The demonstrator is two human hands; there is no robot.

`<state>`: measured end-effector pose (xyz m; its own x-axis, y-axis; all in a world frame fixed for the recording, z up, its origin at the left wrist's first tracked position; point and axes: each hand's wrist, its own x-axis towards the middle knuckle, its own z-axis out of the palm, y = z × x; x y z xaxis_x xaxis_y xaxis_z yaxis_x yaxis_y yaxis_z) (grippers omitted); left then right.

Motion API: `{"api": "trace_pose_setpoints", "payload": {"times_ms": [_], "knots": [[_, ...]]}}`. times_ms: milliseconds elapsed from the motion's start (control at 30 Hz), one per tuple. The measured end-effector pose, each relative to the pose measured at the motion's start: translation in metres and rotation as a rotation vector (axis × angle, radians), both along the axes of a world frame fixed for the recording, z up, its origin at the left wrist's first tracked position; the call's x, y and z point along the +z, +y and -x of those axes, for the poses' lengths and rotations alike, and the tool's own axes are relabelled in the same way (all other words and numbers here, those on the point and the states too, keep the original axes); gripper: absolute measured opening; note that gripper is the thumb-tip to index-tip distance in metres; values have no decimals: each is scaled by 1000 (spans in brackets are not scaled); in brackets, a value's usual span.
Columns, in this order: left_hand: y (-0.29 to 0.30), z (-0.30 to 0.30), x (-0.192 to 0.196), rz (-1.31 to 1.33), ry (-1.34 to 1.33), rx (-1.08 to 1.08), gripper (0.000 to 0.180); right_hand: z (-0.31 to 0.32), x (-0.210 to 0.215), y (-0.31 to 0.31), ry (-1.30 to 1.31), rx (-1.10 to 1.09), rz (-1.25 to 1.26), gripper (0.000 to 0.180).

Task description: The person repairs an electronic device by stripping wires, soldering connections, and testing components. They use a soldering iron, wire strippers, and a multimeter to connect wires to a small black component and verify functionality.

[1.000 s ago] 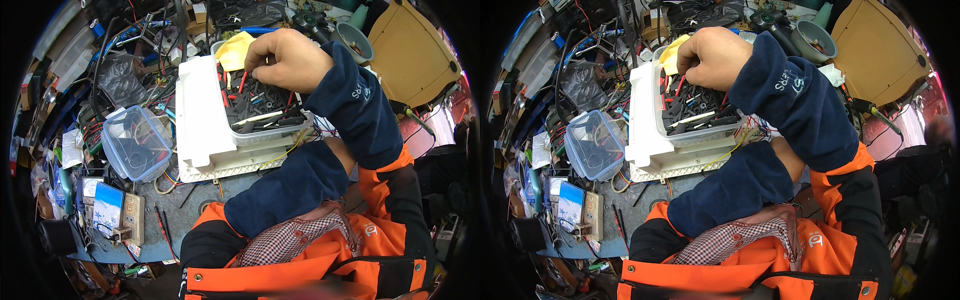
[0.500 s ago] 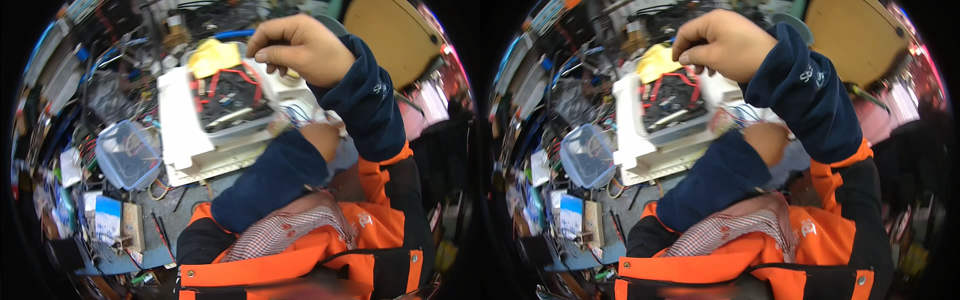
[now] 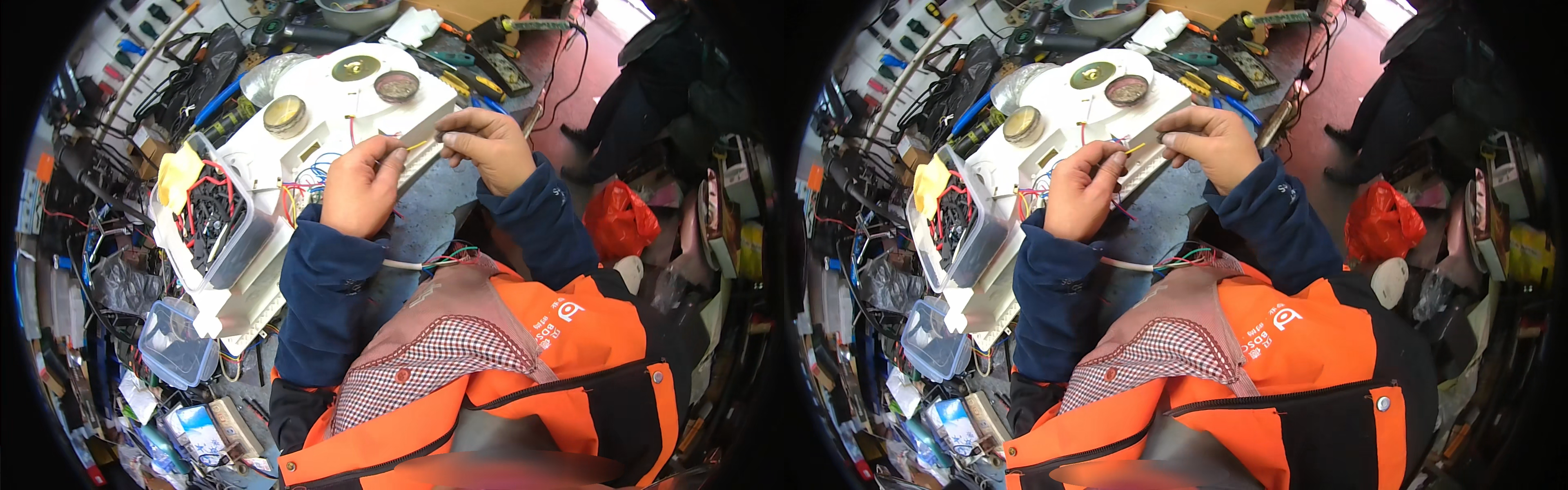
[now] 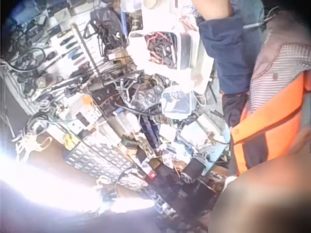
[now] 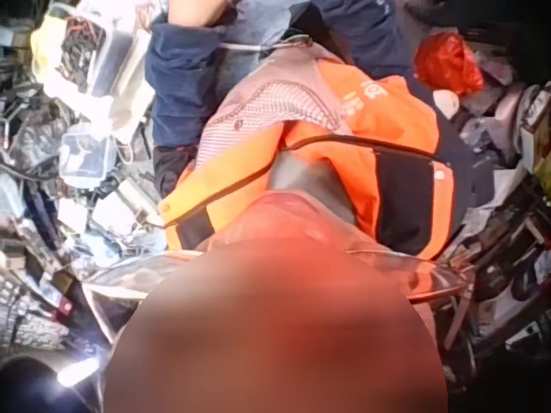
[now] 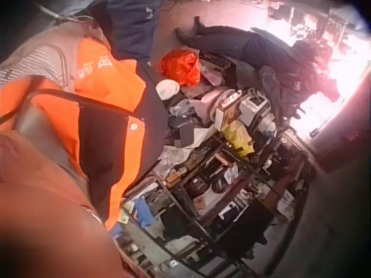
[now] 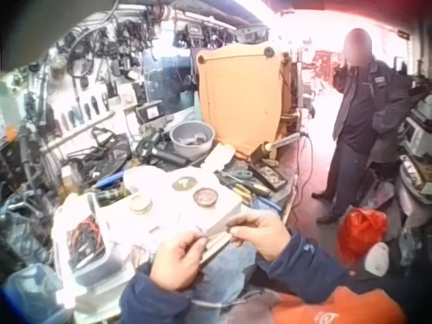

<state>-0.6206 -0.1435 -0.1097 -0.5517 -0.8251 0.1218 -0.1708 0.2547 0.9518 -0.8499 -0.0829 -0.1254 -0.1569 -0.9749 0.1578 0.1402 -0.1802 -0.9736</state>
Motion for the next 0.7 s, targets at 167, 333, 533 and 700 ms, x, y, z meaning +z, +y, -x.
{"api": "trace_pose_setpoints", "payload": {"times_ms": [167, 333, 533, 700], "knots": [[-1, -1, 0, 61, -47, 8, 19, -5, -4, -1, -28, 47, 19, 22], [-2, 0, 1, 86, -48, -1, 20, -9, -3, -1, -39, 58, 3, 22], [-9, -4, -16, 251, -32, 34, 19, -15, 6, -5, 134, -88, 107, 21], [1, 10, -7, 307, -178, 75, 19, -62, 79, 0, 281, 106, 382, 20]]}}
